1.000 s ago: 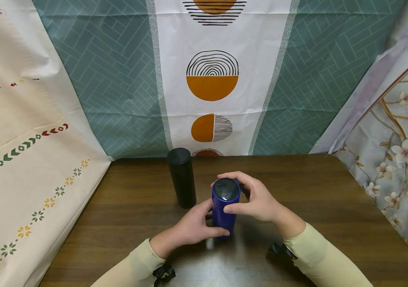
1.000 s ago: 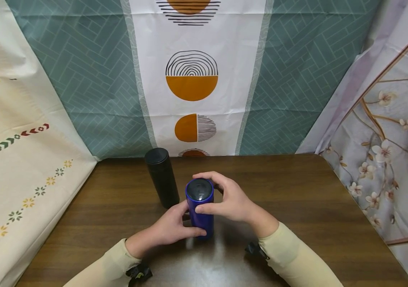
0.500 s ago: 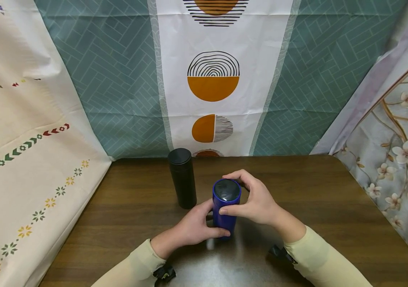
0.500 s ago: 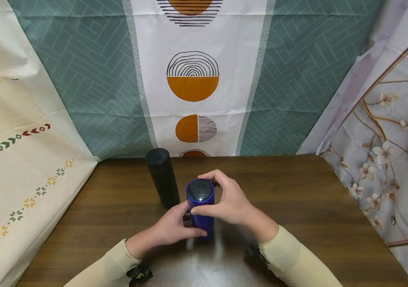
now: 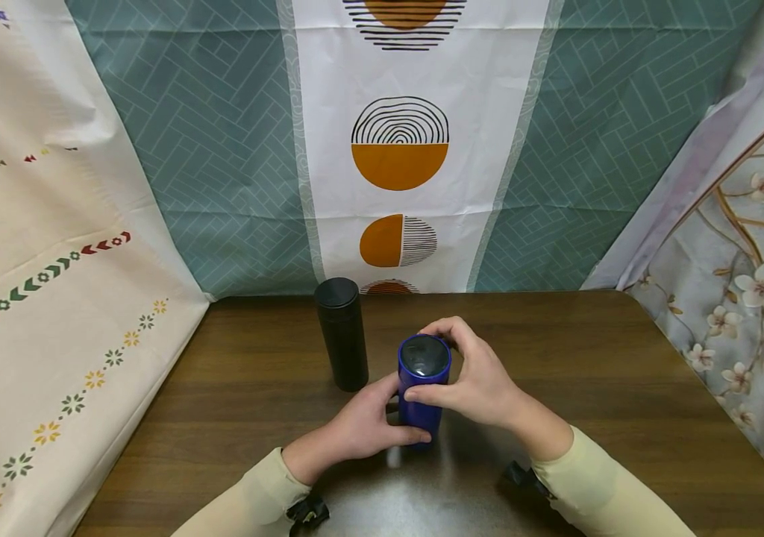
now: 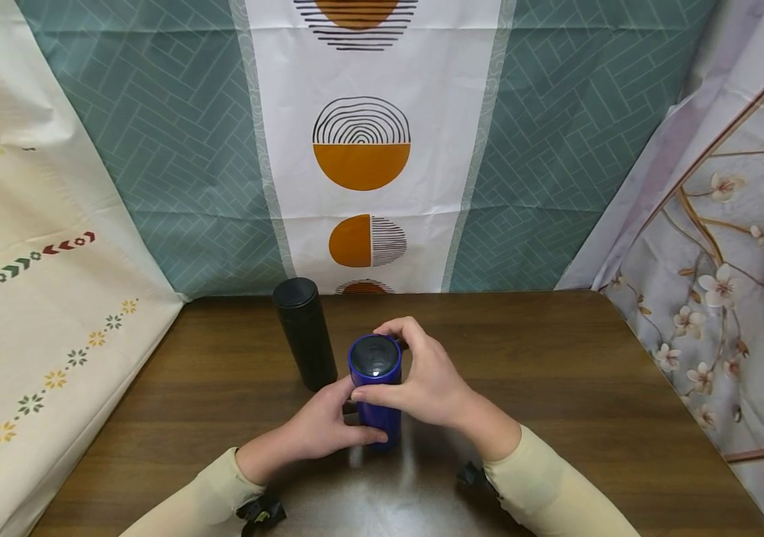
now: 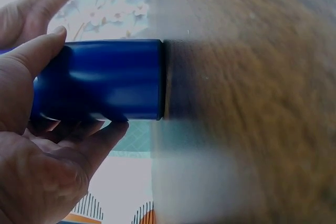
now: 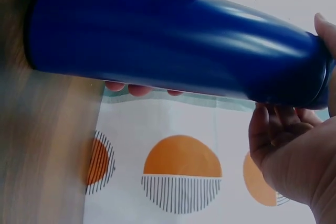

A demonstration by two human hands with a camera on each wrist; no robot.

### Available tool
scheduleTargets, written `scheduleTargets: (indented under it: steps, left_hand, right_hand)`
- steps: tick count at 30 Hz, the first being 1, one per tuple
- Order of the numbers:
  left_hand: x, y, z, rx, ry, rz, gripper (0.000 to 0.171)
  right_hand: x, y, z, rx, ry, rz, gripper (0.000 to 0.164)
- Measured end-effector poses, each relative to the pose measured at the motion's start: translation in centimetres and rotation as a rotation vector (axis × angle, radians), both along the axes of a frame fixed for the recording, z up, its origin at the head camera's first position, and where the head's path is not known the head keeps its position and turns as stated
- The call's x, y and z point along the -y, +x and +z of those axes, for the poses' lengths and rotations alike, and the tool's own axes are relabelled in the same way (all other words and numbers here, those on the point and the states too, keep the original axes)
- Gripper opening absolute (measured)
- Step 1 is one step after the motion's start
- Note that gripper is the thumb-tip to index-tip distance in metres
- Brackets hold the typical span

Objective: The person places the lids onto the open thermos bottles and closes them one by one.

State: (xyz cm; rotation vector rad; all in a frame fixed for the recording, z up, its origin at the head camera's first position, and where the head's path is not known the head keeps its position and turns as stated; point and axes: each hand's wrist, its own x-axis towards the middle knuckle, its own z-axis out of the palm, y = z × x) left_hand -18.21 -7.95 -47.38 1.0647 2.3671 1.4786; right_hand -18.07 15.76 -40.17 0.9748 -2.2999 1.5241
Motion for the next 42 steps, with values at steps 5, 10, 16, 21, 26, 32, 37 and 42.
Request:
scheduleTargets:
  steps: [5,10,16,21,26,32,37,42]
  left_hand:
    - [0.0,0.0,0.0,0.019,0.002,-0.007,0.075]
    - [0.1,0.0,0.0,0.028,-0.003,-0.001,0.074]
    - [0.1,0.1,0.0,0.027,-0.014,0.018,0.073]
    - [0.1,0.1,0.1,0.027,-0.018,0.022,0.074]
    - [0.1,0.1,0.1,0.03,-0.015,0.023,0.074]
    - [0.0,0.1,0.1,0.025,-0.006,0.013,0.076]
    - [0.0,0.1,0.1,0.009,-0.005,0.005,0.076]
    - [0.1,0.1,0.0,-0.005,-0.006,0.004,0.076]
  right_hand:
    - [-0.4,-0.3,-0.2,0.06,-0.016,0.137,0.075]
    - [-0.7,-0.9,-0.4,0.1,-0.075,0.352,0.079]
    - [-1.0,-1.4,-0.2,0.117,-0.131,0.454,0.072]
    - [-1.1,-1.5,-0.1,0.099,-0.11,0.416,0.069]
    - [-1.1,-1.3,-0.1,0.102,-0.086,0.336,0.066]
    - [-1.0,-0.9,-0.3,0.106,-0.053,0.184,0.065]
    - [-0.8,-0.5,0.0,0.081,-0.016,0.086,0.066]
    - [-0.4,-0.1,0.3,0.052,0.007,0.02,0.07]
